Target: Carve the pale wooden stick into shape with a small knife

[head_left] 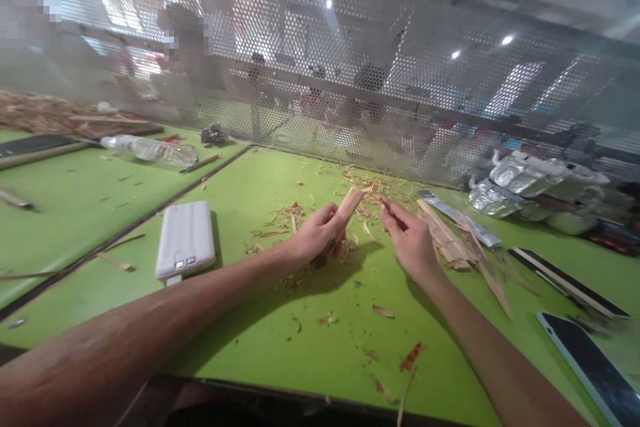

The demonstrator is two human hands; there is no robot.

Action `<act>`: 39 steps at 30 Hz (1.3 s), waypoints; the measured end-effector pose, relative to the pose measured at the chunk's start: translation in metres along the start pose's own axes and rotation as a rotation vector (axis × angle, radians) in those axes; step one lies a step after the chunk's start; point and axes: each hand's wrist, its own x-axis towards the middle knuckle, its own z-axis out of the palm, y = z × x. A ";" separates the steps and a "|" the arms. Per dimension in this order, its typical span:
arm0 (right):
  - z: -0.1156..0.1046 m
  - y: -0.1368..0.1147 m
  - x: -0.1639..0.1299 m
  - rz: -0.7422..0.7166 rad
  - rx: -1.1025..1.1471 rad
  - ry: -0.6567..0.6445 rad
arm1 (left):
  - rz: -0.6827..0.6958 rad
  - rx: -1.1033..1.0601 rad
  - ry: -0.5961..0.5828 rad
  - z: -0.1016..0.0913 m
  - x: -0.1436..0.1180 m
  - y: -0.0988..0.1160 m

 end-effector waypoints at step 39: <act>-0.023 0.057 0.029 0.192 -0.462 0.076 | 0.019 0.249 -0.129 0.013 -0.011 0.009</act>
